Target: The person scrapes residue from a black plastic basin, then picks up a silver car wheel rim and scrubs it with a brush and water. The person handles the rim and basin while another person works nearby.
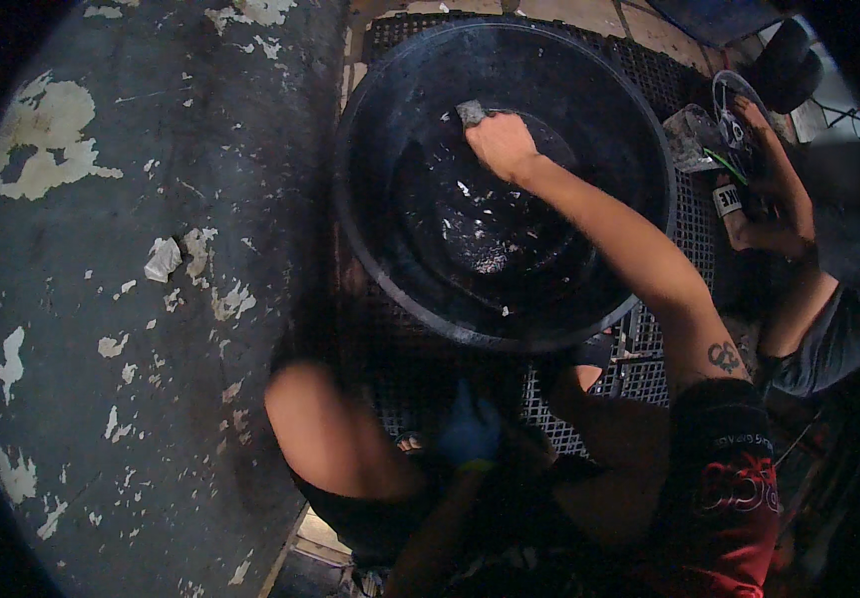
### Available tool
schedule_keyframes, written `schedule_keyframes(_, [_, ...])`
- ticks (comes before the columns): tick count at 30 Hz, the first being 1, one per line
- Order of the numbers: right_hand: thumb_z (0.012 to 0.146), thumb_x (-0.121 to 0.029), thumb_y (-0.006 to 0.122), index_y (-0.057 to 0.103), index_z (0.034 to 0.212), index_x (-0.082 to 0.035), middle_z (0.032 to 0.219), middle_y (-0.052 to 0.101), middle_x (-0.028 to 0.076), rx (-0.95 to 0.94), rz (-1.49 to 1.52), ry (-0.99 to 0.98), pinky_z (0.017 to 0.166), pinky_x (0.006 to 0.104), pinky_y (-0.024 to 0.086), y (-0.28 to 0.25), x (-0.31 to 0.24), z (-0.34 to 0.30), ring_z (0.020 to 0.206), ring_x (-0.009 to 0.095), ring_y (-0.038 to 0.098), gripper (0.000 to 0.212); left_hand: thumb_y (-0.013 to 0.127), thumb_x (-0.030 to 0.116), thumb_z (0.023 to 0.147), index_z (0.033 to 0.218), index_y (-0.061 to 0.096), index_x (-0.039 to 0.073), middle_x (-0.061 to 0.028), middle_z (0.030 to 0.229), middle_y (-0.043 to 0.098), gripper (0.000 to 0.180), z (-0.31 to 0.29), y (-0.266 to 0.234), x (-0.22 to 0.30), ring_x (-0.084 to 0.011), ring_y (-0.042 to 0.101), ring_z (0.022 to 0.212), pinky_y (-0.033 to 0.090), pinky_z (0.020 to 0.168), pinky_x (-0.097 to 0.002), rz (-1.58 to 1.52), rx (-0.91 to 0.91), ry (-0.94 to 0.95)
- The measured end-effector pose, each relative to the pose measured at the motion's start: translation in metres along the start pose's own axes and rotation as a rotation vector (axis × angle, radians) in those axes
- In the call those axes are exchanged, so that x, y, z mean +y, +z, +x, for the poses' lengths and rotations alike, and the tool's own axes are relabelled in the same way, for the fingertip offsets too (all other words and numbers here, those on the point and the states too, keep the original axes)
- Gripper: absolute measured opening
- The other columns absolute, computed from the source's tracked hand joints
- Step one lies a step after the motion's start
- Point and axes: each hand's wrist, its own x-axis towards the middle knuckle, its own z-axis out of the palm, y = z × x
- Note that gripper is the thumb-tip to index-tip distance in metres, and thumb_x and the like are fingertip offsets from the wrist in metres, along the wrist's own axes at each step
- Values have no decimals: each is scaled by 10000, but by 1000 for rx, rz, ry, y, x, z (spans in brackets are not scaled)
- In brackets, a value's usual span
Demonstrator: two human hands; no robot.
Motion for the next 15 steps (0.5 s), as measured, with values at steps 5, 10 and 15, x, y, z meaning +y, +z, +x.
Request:
schedule_keyframes(5, [796, -101, 650, 711, 919, -79, 814, 703, 166, 215, 281, 126, 765, 474, 541, 13, 5, -26, 863, 354, 685, 139, 545, 379, 921, 1403, 545, 131, -191, 900, 693, 543, -4, 1, -1, -399, 642, 772, 522, 688, -507, -60, 10, -41])
schedule_keyframes(10, [707, -23, 670, 679, 993, -63, 842, 668, 128, 336, 291, -105, 807, 434, 469, -11, 16, -60, 851, 331, 597, 289, 539, 354, 928, 1402, 541, 122, -198, 915, 694, 528, -5, -1, -2, -407, 647, 798, 529, 704, -517, -137, -16, -34])
schedule_keyframes(15, [754, -147, 623, 676, 1149, -53, 870, 673, -2, 338, -235, -546, 820, 329, 418, -63, -7, -91, 929, 185, 533, 409, 549, 367, 915, 1403, 536, 138, -182, 884, 685, 539, -3, 0, -9, -392, 648, 793, 537, 658, -512, -74, 101, 72])
